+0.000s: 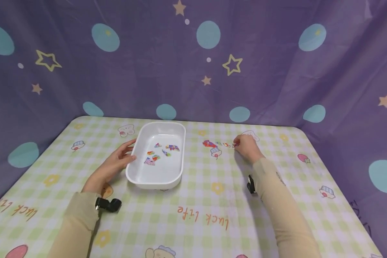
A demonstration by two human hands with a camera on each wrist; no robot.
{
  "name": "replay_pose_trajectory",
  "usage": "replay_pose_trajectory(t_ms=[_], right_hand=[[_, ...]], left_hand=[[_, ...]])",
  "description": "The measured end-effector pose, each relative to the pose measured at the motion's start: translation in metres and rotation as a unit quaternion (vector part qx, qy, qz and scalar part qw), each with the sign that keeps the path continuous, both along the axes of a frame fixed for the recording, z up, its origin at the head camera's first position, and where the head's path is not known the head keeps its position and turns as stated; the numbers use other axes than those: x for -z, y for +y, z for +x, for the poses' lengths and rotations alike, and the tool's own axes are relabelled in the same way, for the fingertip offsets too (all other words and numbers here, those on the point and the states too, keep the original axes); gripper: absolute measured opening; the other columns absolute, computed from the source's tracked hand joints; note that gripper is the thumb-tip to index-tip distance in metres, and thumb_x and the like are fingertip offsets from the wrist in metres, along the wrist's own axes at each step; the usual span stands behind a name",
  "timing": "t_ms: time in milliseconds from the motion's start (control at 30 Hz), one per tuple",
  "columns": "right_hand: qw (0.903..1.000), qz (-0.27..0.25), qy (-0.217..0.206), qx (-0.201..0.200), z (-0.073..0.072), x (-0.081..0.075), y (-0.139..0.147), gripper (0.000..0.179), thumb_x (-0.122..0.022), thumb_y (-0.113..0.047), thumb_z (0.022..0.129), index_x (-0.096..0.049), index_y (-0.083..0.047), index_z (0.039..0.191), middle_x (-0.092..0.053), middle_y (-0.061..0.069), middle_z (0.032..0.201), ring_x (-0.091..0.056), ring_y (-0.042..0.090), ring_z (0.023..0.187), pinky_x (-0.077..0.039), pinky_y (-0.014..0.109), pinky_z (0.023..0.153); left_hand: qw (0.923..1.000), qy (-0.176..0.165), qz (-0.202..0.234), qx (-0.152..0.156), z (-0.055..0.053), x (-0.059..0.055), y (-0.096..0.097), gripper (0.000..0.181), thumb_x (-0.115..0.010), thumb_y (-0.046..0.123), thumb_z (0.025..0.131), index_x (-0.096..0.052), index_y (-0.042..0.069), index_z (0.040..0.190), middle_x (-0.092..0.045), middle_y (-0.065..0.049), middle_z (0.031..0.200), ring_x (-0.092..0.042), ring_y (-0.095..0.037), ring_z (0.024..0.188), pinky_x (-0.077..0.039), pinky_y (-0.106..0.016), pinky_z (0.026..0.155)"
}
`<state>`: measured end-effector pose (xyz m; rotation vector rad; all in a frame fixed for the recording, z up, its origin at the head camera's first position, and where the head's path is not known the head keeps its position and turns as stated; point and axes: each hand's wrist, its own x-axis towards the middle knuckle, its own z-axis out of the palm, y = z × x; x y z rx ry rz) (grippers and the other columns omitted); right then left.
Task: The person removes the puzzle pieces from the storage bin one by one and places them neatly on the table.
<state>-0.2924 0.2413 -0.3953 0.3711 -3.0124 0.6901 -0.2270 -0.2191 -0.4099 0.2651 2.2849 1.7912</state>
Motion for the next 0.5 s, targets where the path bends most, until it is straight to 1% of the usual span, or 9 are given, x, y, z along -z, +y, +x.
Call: replay_pose_trajectory(t_ms=[100, 167, 300, 400, 500], right_hand=[[0.9999, 0.000, -0.014, 0.009, 0.001, -0.005, -0.004, 0.022, -0.062, -0.006, 0.081, -0.065, 0.005, 0.100, -0.065, 0.020, 0.097, -0.061, 0.032, 0.088, -0.048, 0.043, 0.080], [0.9999, -0.002, -0.013, 0.008, 0.002, -0.009, -0.008, 0.022, -0.061, -0.007, 0.082, -0.065, 0.004, 0.101, -0.065, 0.020, 0.098, -0.061, 0.031, 0.088, -0.048, 0.042, 0.079], [0.9999, -0.009, -0.003, -0.005, 0.004, -0.014, -0.019, 0.021, -0.061, -0.007, 0.083, -0.064, 0.004, 0.101, -0.065, 0.019, 0.097, -0.061, 0.030, 0.087, -0.049, 0.040, 0.076], [0.9998, -0.017, -0.002, -0.011, 0.004, -0.018, -0.029, 0.021, -0.062, -0.008, 0.083, -0.065, 0.002, 0.101, -0.065, 0.017, 0.097, -0.061, 0.028, 0.087, -0.049, 0.039, 0.076], [0.9994, -0.022, 0.005, -0.028, 0.004, -0.024, -0.041, 0.021, -0.062, -0.010, 0.083, -0.065, 0.001, 0.101, -0.065, 0.016, 0.097, -0.061, 0.027, 0.087, -0.048, 0.039, 0.077]], left_hand=[[1.0000, 0.000, -0.002, 0.001, 0.000, 0.001, -0.001, 0.068, -0.060, 0.025, 0.088, -0.023, 0.029, 0.144, -0.034, -0.014, 0.138, -0.046, -0.029, 0.113, -0.050, -0.035, 0.081], [1.0000, 0.000, -0.002, 0.000, 0.001, 0.002, -0.001, 0.068, -0.060, 0.026, 0.088, -0.022, 0.029, 0.144, -0.033, -0.014, 0.138, -0.046, -0.029, 0.113, -0.050, -0.034, 0.081], [1.0000, -0.001, 0.002, -0.004, 0.001, 0.002, -0.001, 0.068, -0.061, 0.027, 0.087, -0.023, 0.030, 0.144, -0.034, -0.013, 0.138, -0.046, -0.028, 0.113, -0.050, -0.035, 0.081], [1.0000, -0.001, 0.002, -0.004, 0.001, 0.000, -0.001, 0.068, -0.062, 0.027, 0.087, -0.024, 0.031, 0.143, -0.035, -0.011, 0.138, -0.046, -0.028, 0.114, -0.050, -0.035, 0.081], [1.0000, 0.001, 0.001, -0.001, 0.001, -0.001, -0.001, 0.069, -0.061, 0.027, 0.087, -0.023, 0.031, 0.144, -0.035, -0.011, 0.138, -0.046, -0.028, 0.113, -0.050, -0.035, 0.081]])
